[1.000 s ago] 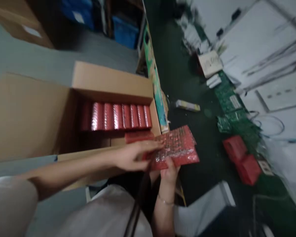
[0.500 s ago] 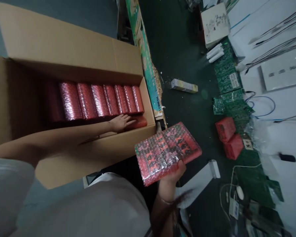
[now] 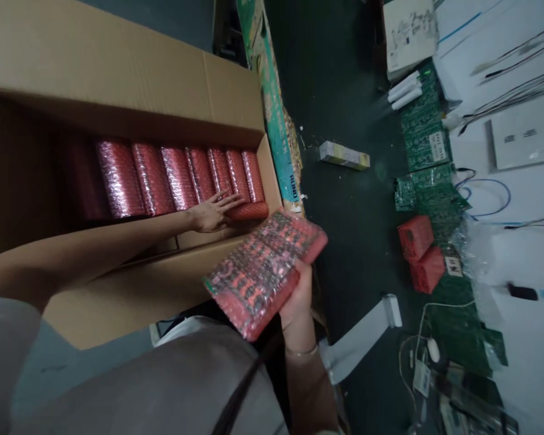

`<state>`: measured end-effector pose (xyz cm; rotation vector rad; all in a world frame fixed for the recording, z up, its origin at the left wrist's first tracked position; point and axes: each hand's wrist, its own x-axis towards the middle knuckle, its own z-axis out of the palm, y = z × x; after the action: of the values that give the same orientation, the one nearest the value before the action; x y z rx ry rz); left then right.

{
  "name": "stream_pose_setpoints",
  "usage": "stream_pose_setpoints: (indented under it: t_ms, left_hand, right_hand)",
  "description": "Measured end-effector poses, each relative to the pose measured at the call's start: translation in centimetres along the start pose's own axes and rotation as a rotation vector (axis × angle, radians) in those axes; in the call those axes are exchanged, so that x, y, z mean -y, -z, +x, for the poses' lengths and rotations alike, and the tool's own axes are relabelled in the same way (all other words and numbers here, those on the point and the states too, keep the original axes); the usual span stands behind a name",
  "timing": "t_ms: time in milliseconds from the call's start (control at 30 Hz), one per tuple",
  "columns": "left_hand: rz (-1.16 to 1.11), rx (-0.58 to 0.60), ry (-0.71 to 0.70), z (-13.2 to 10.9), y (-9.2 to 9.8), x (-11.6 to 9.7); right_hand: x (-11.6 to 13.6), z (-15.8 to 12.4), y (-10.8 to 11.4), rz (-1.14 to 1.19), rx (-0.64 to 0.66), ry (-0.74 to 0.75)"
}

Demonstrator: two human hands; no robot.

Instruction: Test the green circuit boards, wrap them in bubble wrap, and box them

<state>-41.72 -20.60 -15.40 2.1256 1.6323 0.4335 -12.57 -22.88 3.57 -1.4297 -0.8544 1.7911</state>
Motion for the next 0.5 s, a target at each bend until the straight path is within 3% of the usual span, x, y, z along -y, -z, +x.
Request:
stream_pose_setpoints:
  t_ms: [67,167,367,500]
  left_hand:
    - [-0.047,-0.017,0.006,0.4,0.1,0.2]
    - [-0.092,0.01,0.04,1.1,0.1,0.7]
    - [-0.111,-0.024,0.046,1.5,0.0,0.7]
    - [-0.114,-0.023,0.018,1.3,0.2,0.7]
  right_hand:
    - [0.3,1.6,-2.5,0.131,0.046,-0.115]
    - [0.2,4.1,-5.0,0.193,0.027,-0.165]
    - [-0.6,7.0,-7.5,0.257,0.008,-0.073]
    - [-1.9,10.0,-9.5,0.142,-0.057,-0.111]
